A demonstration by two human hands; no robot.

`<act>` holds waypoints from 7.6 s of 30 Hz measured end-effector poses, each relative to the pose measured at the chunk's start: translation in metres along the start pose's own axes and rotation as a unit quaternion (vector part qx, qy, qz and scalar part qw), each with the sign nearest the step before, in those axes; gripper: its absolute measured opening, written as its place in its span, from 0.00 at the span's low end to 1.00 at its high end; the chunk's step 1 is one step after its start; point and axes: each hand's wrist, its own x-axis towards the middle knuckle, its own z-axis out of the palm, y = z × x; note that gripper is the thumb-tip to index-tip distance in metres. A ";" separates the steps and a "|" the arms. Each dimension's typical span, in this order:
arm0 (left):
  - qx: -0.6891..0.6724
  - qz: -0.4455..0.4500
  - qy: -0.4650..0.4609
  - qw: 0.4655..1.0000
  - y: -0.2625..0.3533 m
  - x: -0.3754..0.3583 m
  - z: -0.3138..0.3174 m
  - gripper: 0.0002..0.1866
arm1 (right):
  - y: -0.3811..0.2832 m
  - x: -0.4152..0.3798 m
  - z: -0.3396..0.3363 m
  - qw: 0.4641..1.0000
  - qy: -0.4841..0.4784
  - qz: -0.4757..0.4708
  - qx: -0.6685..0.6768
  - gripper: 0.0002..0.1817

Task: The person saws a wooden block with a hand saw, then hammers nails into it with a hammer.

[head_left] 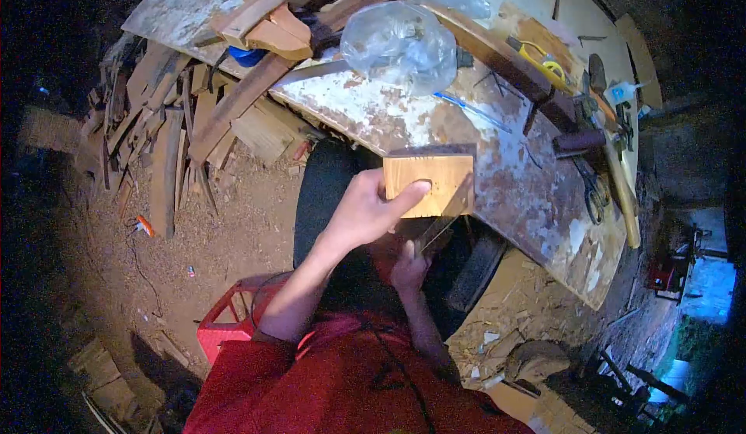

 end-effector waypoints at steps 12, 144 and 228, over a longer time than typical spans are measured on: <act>0.002 0.031 -0.006 0.999 -0.007 0.001 -0.003 0.18 | -0.014 0.004 -0.017 0.994 -0.078 0.080 0.011 0.16; -0.101 -0.014 0.003 0.995 -0.006 0.006 -0.015 0.16 | 0.045 -0.054 0.007 0.981 -0.182 0.031 0.063 0.18; -0.078 -0.046 -0.014 0.996 0.005 0.006 -0.023 0.18 | 0.003 0.005 0.023 0.995 0.001 -0.084 0.062 0.18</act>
